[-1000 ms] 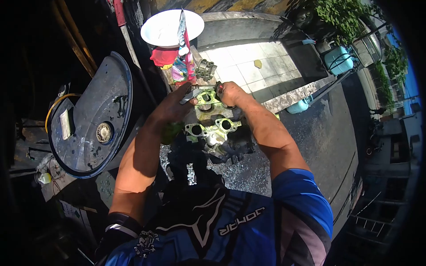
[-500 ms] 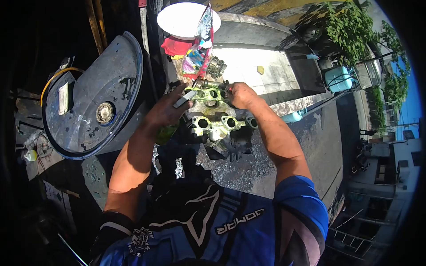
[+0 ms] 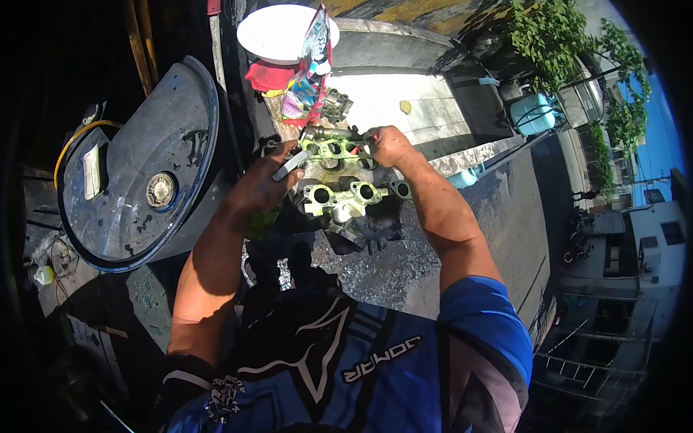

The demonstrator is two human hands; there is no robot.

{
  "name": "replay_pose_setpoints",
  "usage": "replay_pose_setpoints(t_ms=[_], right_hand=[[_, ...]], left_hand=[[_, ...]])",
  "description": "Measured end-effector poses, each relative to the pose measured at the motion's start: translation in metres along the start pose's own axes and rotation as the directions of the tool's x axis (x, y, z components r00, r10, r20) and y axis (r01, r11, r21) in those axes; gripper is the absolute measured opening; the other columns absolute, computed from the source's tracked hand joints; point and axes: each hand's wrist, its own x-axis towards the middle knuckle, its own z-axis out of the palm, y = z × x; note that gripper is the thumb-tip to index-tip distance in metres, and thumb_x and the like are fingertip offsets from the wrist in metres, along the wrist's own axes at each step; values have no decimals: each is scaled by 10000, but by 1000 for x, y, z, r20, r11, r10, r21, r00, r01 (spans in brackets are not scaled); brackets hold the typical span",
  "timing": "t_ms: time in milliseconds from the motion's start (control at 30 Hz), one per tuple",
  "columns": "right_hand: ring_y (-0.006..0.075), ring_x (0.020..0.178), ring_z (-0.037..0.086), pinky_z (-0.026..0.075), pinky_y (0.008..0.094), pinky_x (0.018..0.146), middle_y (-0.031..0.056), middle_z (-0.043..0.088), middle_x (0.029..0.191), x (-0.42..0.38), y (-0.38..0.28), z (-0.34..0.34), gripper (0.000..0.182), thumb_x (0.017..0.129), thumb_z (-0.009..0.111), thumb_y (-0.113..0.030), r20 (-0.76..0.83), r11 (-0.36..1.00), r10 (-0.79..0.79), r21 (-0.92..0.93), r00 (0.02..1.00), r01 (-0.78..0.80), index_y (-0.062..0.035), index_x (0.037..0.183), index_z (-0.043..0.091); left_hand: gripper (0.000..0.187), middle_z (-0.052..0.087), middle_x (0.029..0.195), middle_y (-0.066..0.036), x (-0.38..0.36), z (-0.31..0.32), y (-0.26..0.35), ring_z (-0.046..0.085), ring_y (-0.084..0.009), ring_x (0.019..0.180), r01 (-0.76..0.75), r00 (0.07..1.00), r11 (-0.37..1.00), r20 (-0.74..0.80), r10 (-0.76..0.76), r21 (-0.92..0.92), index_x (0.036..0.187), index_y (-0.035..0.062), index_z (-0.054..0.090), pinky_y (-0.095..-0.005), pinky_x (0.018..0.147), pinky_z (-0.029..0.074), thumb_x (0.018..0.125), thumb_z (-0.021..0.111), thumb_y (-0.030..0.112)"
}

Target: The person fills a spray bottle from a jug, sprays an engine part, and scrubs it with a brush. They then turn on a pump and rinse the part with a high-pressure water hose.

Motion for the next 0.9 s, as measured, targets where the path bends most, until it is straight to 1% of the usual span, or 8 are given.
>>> replay_pose_setpoints(t_ms=[167, 300, 400, 467, 600, 633, 733, 900], right_hand=[[375, 884, 636, 521, 419, 771, 180, 677, 933, -3, 33, -45, 216, 894, 533, -221, -296, 995, 26, -80, 955, -52, -89, 975, 684], [369, 881, 638, 518, 417, 777, 201, 669, 927, -20, 48, -62, 221, 876, 532, -195, -203, 994, 61, -74, 977, -77, -111, 1004, 691], [330, 827, 662, 515, 375, 739, 189, 682, 891, -24, 66, -35, 202, 873, 590, -176, -185, 990, 77, 130, 980, -53, -52, 1004, 681], [306, 831, 668, 518, 376, 749, 175, 690, 908, -18, 81, 19, 202, 855, 614, -152, -42, 993, 117, -21, 992, -118, -52, 1018, 679], [294, 853, 668, 523, 362, 778, 166, 694, 911, -15, 95, 13, 183, 836, 627, -144, -203, 923, 100, 385, 974, -14, -85, 995, 696], [279, 849, 670, 523, 357, 765, 156, 698, 919, -17, 98, 22, 177, 838, 623, -133, -91, 885, 136, 459, 986, -80, -78, 989, 694], [263, 820, 665, 517, 340, 748, 148, 695, 890, -23, 95, 15, 179, 851, 614, -139, -37, 964, 53, 263, 998, -41, -55, 992, 686], [211, 758, 643, 513, 318, 721, 119, 686, 840, -35, 110, -28, 176, 910, 576, -135, -216, 864, 37, 497, 976, 77, -25, 1019, 659]], left_hand=[[569, 595, 1189, -256, -1, -1, 11, 590, -388, 1101, 102, 994, 994, 31, -101, -36, 1352, 24, 433, -412, 921, 470, 875, 635, 261], [580, 596, 1185, -261, 4, 6, 16, 600, -381, 1092, 135, 990, 989, 41, -133, -56, 1349, 19, 438, -412, 910, 476, 864, 656, 250], [519, 606, 1204, -192, 9, 9, 27, 585, -243, 1118, 154, 988, 988, 15, -154, -25, 1349, 17, 454, -349, 932, 450, 880, 641, 138], [513, 611, 1197, -180, 14, 13, 30, 589, -233, 1104, 162, 986, 986, 37, -161, -49, 1345, 11, 458, -343, 927, 453, 880, 638, 130], [512, 618, 1176, -163, 22, 13, 31, 593, -210, 1071, 149, 987, 988, 60, -146, -49, 1346, 12, 459, -332, 911, 458, 878, 636, 123], [512, 620, 1165, -160, 23, 17, 31, 595, -202, 1046, 175, 984, 984, 42, -173, -42, 1346, 12, 460, -327, 901, 460, 876, 632, 122], [504, 622, 1159, -166, 37, 21, 35, 604, -214, 1029, 141, 985, 987, 86, -147, 75, 1336, 6, 465, -330, 898, 461, 869, 622, 114], [486, 634, 1113, -168, 60, 2, 89, 609, -243, 1011, 58, 994, 987, -101, -43, 153, 1293, -21, 494, -329, 901, 447, 824, 597, 56]])
